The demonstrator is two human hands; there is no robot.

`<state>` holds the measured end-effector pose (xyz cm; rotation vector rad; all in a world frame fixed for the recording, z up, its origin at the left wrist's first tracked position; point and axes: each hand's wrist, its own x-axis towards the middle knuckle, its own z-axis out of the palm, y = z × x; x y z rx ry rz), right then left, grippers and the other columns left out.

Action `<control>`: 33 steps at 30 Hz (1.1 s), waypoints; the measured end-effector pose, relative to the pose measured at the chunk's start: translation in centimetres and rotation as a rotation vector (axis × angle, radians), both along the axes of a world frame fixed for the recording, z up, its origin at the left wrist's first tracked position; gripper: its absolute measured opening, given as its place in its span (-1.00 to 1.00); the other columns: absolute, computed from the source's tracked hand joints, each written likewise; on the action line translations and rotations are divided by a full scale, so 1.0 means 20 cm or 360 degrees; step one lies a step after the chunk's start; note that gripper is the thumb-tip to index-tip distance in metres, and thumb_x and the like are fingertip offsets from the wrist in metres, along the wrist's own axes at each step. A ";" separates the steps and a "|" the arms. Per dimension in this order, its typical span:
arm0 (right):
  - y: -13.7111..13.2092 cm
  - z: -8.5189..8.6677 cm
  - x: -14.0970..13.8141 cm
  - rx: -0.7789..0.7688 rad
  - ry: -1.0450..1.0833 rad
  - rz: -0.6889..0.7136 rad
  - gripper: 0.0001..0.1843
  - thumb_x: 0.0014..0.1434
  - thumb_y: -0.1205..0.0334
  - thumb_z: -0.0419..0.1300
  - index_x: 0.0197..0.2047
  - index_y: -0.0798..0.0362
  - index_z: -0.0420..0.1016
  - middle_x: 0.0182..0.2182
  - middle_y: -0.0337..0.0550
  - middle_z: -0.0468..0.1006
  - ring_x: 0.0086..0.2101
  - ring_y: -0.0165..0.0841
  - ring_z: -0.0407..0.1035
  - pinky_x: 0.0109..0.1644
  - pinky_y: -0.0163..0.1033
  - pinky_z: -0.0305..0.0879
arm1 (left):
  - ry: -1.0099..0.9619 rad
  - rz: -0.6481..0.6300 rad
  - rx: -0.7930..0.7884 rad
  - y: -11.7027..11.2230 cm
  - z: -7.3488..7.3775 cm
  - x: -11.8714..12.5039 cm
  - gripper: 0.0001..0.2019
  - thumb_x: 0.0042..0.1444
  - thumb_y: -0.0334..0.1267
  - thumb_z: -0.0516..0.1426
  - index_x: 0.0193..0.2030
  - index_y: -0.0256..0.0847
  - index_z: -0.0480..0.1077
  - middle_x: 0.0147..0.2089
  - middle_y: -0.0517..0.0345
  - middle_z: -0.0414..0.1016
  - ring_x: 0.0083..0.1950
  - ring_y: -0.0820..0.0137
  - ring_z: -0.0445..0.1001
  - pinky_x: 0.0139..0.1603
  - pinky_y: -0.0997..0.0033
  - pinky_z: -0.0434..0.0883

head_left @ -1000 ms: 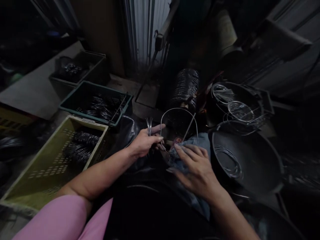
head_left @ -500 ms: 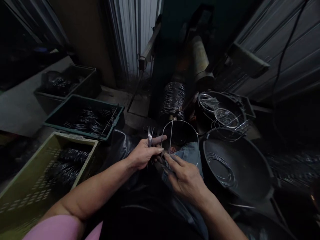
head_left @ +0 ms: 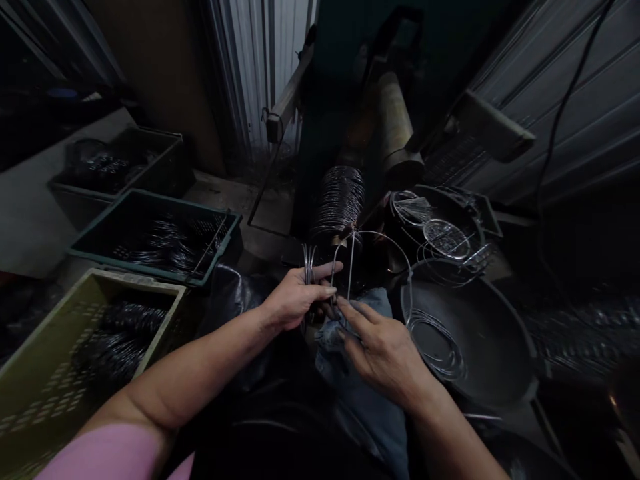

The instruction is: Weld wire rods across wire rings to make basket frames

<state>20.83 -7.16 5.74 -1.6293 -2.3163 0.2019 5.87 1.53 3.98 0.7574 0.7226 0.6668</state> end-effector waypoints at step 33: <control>-1.16 -0.92 0.98 -0.0154 0.0612 -0.2730 -0.67 0.17 0.16 0.12 -0.03 0.13 0.34 -0.09 -0.04 0.40 -0.16 -0.28 0.35 -0.11 -0.07 0.31 | 0.0763 -0.0033 -0.0005 -0.15 -0.02 -0.07 -0.60 -0.11 -0.40 0.22 -0.06 -0.06 0.45 -0.46 0.24 0.46 -0.48 0.51 0.34 -0.48 0.55 0.28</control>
